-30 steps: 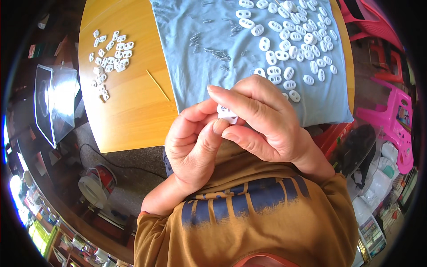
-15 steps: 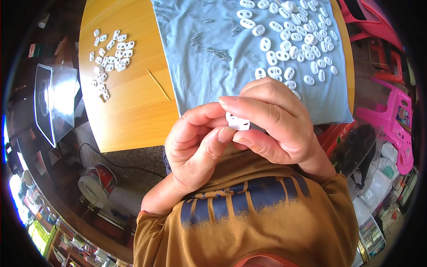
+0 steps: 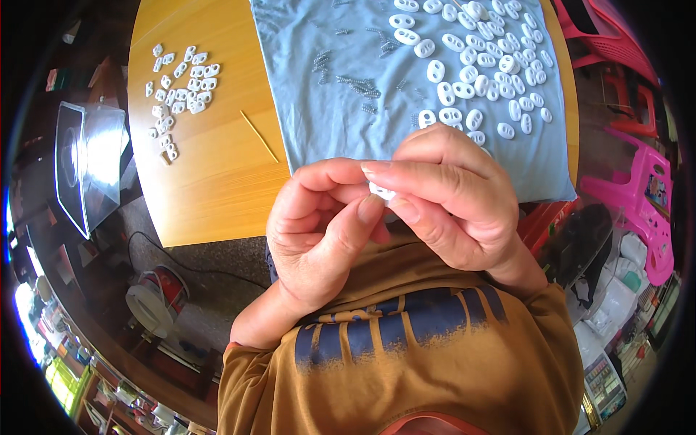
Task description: Assembling small white plastic button components with metal loop pins at a workstation.
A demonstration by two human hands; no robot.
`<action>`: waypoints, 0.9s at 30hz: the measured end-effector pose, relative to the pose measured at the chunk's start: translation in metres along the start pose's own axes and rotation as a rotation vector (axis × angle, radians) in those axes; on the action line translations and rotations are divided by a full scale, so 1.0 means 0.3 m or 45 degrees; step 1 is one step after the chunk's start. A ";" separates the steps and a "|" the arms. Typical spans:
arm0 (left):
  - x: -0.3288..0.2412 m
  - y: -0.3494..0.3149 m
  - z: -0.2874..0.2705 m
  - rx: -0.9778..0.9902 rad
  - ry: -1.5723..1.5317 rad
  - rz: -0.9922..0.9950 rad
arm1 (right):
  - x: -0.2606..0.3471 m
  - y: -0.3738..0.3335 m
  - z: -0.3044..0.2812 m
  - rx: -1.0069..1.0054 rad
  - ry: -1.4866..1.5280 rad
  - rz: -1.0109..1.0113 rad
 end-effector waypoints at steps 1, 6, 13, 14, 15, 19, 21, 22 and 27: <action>0.000 0.002 0.001 -0.008 0.015 -0.002 | 0.001 -0.002 0.003 -0.022 0.041 0.052; 0.018 -0.003 0.024 -0.119 0.097 0.096 | 0.032 -0.014 0.026 -0.174 0.153 0.335; 0.029 -0.017 0.045 -0.216 0.195 0.227 | 0.029 -0.021 0.043 -0.320 0.185 0.426; 0.029 -0.015 0.044 -0.229 0.183 0.219 | 0.027 -0.021 0.044 -0.321 0.184 0.427; 0.028 -0.014 0.043 -0.241 0.170 0.211 | 0.022 -0.023 0.046 -0.334 0.244 0.449; 0.026 -0.019 0.039 -0.258 0.157 0.158 | 0.018 -0.028 0.048 -0.346 0.292 0.478; 0.024 -0.021 0.038 -0.253 0.128 0.148 | 0.028 -0.021 0.042 -0.311 0.191 0.420; 0.023 -0.023 0.038 -0.255 0.129 0.146 | 0.034 -0.020 0.040 -0.277 0.088 0.360; 0.018 -0.020 0.024 -0.169 0.028 0.117 | 0.021 -0.030 0.034 -0.240 0.251 0.399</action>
Point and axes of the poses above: each hand's wrist, its own y-axis towards the middle knuckle, its own z-axis out of the palm, x = y × z, the point moved 2 cm from there along y, towards the middle knuckle
